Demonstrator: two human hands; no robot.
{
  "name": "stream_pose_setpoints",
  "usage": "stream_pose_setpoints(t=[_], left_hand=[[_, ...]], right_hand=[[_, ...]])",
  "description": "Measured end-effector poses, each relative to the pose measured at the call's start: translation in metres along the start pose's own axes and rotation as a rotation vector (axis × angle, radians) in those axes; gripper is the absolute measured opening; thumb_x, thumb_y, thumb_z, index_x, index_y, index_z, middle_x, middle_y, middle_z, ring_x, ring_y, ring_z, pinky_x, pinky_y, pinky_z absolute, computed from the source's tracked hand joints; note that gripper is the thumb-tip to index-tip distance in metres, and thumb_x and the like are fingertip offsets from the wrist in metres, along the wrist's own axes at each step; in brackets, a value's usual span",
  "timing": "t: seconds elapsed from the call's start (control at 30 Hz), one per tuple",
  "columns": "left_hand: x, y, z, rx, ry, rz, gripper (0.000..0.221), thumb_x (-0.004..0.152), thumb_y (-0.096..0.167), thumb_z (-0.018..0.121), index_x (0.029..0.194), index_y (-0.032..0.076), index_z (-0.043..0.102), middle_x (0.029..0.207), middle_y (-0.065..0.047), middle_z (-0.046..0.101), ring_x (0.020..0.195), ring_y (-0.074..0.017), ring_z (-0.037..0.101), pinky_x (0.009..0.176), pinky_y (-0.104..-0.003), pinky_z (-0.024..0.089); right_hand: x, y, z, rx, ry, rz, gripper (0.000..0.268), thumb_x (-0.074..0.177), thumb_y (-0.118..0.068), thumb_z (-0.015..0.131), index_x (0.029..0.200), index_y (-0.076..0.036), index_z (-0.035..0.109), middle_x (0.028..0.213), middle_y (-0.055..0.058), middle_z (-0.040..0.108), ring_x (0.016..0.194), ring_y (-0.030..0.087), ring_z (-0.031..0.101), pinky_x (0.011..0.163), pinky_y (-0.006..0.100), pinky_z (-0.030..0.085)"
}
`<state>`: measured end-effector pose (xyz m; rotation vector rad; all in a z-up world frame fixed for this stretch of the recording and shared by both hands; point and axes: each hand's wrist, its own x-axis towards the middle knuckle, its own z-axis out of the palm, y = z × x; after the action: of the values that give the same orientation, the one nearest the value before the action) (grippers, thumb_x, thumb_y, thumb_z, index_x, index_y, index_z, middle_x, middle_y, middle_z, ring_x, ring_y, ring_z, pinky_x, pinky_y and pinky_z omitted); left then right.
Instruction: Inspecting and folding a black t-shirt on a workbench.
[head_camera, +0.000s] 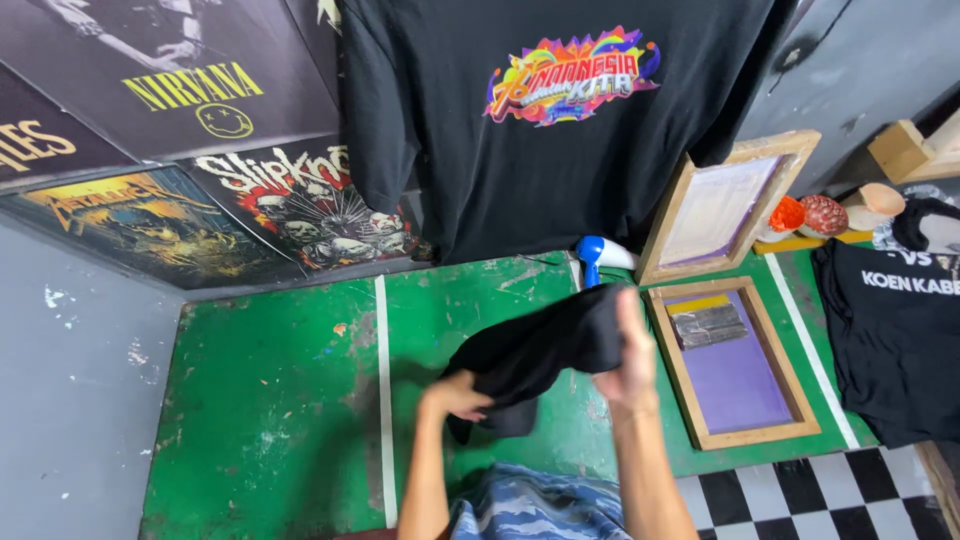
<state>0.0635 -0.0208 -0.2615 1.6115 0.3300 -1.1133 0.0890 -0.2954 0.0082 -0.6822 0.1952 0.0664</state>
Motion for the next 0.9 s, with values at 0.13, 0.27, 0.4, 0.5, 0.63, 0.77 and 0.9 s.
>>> stream_pose_setpoints(t=[0.13,0.27,0.4,0.5,0.63,0.77,0.9], left_hand=[[-0.109,0.078,-0.054,0.207,0.362,0.37,0.04,0.08,0.001,0.071,0.12,-0.006,0.068,0.103,-0.03,0.068,0.077,-0.0383,0.077,0.061,-0.042,0.064],[-0.174,0.156,-0.02,0.117,1.09,0.639,0.065,0.09,0.006,0.062,0.151,0.017,0.045,0.13,-0.021,0.064,0.124,-0.0403,0.061,0.107,-0.053,0.049],[-0.177,0.173,0.042,-0.007,1.077,0.935,0.023,0.088,0.023,0.075,0.11,0.019,0.076,0.097,-0.004,0.075,0.096,-0.0207,0.072,0.086,-0.035,0.057],[-0.181,0.162,0.081,-0.038,0.63,1.031,0.056,0.08,0.034,0.084,0.13,0.016,0.069,0.12,-0.009,0.073,0.114,-0.0242,0.067,0.1,-0.04,0.051],[-0.175,0.161,0.084,0.237,0.515,0.71,0.096,0.069,0.04,0.089,0.15,0.008,0.047,0.143,-0.022,0.057,0.135,-0.0376,0.053,0.113,-0.051,0.043],[-0.062,0.069,0.063,0.454,0.444,0.401,0.072,0.087,0.02,0.071,0.154,0.015,0.046,0.153,-0.021,0.048,0.142,-0.0403,0.045,0.112,-0.064,0.038],[0.016,-0.001,0.022,0.6,0.463,0.277,0.029,0.085,0.005,0.06,0.11,0.011,0.073,0.113,-0.018,0.075,0.115,-0.0392,0.068,0.095,-0.053,0.056]], right_hand=[[0.002,-0.026,-0.022,0.093,0.008,0.005,0.04,0.104,-0.046,0.06,0.095,-0.008,0.069,0.08,0.015,0.074,0.067,0.023,0.076,0.062,0.031,0.064],[-0.004,-0.001,-0.022,0.057,0.093,-0.014,0.028,0.099,-0.035,0.066,0.112,-0.01,0.067,0.082,0.013,0.071,0.061,0.024,0.074,0.059,0.035,0.065],[-0.008,0.035,-0.005,-0.046,0.11,-0.022,0.021,0.097,-0.018,0.068,0.115,-0.009,0.062,0.08,0.012,0.067,0.063,0.027,0.075,0.058,0.037,0.066],[-0.004,0.054,-0.014,-0.156,-0.021,-0.009,0.015,0.103,-0.017,0.057,0.113,-0.006,0.061,0.078,0.016,0.064,0.061,0.027,0.071,0.053,0.042,0.064],[0.002,0.049,-0.021,-0.118,-0.061,-0.043,0.019,0.102,-0.016,0.059,0.116,-0.004,0.059,0.083,0.017,0.063,0.065,0.026,0.072,0.057,0.041,0.066],[0.006,0.032,-0.047,0.037,-0.019,-0.06,0.036,0.101,-0.017,0.058,0.137,-0.015,0.055,0.107,0.016,0.07,0.085,0.027,0.074,0.078,0.043,0.066],[0.0,0.003,-0.04,0.233,0.012,-0.072,0.03,0.103,-0.021,0.057,0.132,-0.018,0.064,0.098,0.017,0.074,0.075,0.03,0.078,0.065,0.041,0.068]])
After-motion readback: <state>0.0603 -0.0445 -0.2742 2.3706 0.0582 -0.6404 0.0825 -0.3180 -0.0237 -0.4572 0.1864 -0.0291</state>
